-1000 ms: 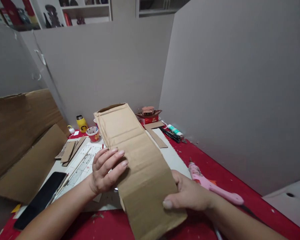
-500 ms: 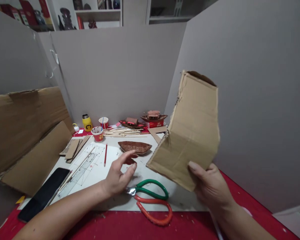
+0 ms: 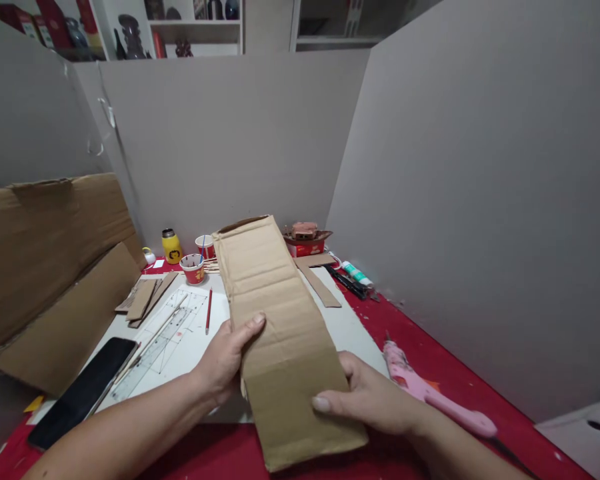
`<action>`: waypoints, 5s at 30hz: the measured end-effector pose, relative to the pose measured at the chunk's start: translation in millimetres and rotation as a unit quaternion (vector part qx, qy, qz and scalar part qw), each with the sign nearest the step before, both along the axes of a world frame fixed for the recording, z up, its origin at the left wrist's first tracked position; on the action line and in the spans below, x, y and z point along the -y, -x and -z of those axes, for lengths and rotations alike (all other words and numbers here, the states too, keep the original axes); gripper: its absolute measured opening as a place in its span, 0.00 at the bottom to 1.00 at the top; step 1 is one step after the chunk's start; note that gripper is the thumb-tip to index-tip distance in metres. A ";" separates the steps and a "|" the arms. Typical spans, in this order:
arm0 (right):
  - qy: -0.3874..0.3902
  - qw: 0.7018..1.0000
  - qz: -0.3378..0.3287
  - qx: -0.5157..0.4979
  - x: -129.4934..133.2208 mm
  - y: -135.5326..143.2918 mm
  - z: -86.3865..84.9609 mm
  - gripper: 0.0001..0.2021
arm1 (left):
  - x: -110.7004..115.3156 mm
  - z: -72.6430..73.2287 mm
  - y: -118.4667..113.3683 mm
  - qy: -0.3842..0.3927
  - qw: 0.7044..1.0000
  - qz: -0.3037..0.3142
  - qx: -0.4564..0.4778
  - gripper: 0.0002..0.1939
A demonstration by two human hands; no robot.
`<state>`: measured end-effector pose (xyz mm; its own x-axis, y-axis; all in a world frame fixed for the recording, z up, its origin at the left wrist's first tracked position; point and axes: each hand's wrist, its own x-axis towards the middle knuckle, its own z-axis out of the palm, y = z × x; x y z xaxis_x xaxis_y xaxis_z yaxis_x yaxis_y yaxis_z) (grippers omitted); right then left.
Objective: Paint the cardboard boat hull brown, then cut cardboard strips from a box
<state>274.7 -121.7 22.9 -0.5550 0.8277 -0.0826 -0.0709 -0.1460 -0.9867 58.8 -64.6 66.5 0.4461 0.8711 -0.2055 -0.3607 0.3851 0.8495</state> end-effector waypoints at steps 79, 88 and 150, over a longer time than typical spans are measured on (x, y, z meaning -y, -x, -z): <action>-0.007 0.992 0.109 -0.056 12.8 13.7 -6.1 0.21 | 22.1 18.3 -6.9 -0.054 0.996 -0.068 -0.020 0.39; -0.224 0.966 0.109 0.063 9.4 10.3 -4.8 0.15 | 21.7 8.7 -8.6 0.037 0.997 -0.030 -0.065 0.33; -0.580 0.556 0.447 0.394 -31.3 -69.8 0.4 0.13 | 24.9 17.0 -0.4 0.014 0.967 0.255 -0.022 0.26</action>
